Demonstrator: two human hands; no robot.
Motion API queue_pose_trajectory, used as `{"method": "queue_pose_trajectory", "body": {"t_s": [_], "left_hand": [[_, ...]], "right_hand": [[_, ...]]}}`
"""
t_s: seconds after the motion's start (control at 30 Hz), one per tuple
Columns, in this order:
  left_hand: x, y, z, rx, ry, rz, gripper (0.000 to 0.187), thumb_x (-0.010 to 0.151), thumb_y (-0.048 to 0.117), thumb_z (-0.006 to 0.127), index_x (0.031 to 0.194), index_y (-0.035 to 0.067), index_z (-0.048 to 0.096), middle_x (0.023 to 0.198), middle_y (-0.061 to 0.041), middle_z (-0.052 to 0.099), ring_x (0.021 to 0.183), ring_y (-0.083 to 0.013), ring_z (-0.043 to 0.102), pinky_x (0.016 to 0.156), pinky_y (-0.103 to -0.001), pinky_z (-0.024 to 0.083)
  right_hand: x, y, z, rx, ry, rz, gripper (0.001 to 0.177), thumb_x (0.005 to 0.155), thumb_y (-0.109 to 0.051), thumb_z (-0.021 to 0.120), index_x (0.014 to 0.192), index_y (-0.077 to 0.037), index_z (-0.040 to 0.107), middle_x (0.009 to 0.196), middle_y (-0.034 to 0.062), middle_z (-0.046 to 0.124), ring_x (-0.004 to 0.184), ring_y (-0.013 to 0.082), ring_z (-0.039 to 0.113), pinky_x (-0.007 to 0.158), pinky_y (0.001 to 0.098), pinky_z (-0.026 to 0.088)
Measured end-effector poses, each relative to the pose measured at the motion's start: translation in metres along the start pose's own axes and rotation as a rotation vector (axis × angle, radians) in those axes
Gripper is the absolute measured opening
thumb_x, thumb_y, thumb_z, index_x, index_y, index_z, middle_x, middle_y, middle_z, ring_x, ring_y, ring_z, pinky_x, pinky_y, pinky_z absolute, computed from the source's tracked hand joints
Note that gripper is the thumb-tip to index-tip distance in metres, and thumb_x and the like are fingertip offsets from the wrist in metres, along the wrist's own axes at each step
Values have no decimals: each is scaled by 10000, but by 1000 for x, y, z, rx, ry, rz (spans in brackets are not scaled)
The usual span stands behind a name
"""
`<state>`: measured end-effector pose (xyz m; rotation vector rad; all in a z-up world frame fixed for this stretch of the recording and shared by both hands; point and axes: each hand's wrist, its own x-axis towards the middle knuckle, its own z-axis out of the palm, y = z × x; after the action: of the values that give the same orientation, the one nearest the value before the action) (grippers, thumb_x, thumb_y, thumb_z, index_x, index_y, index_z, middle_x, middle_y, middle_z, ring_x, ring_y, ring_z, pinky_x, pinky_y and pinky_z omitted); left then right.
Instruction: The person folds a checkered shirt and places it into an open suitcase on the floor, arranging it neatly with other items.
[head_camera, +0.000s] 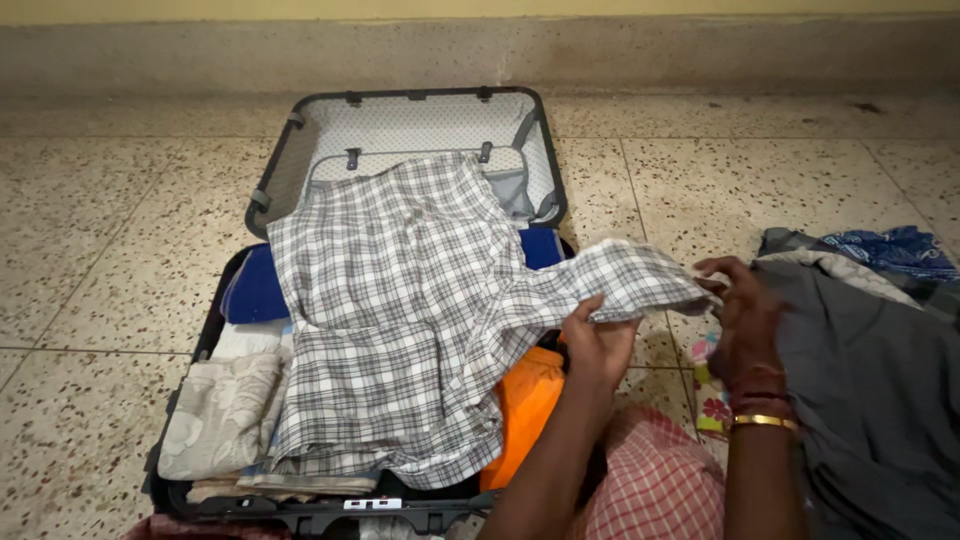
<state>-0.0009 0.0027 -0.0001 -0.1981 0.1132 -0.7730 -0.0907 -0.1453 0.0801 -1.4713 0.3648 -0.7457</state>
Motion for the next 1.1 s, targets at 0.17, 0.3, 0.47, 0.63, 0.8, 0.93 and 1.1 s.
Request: {"method": "queue_pose_trajectory", "body": {"t_s": [0.17,0.3,0.47,0.63,0.8,0.93,1.1], "left_hand": [[-3,-19,-3,-23,15,-55,467,969,72,522,1413,-63,465,1363,-224,601,1248,-374,590,1116,-516,463],[2,-29,-11,82,-33,-87,461,996,79,528,1429,-63,458,1377,-226,603,1261,-370,596,1132,-507,465],[-11,-23,-3,327,112,-150,479,1035,235,558,1434,-11,455,1398,-194,582,1263,-333,586,1057,-522,506],[-101,-13,27,1261,202,-146,410,990,281,584,1313,29,598,1257,-176,660,1059,-349,635,857,-442,532],[-208,49,59,2315,410,1076,319,862,204,756,1149,69,721,1111,-169,696,1013,-334,650,814,-432,544],[-208,81,68,2722,408,1067,605,644,293,732,1206,72,707,1130,-170,680,1004,-341,606,830,-457,490],[-203,77,30,2761,81,605,171,832,147,723,994,96,711,1050,-111,672,1022,-328,596,829,-447,491]], "right_hand": [[2,3,-6,302,138,532,188,923,-287,647,1024,-131,678,986,13,688,866,165,640,745,343,528],[12,11,-20,356,70,632,195,962,-323,698,1078,-167,694,1022,1,690,883,168,634,754,374,521],[6,11,-24,261,-10,353,232,933,-171,710,1140,-69,692,1078,18,731,1009,149,695,847,306,576],[27,37,-22,-66,297,167,291,919,-138,772,1194,-54,728,1007,15,721,825,135,641,685,306,508],[36,62,-34,-230,442,8,261,963,-122,814,1200,-31,754,982,27,684,753,148,526,625,332,403],[45,68,-32,-281,455,-231,264,943,-41,816,1185,26,736,1091,66,735,934,155,663,796,304,533],[54,77,-42,-422,611,-264,217,942,-37,825,1131,34,747,1157,135,750,1039,206,697,908,344,554]]}}
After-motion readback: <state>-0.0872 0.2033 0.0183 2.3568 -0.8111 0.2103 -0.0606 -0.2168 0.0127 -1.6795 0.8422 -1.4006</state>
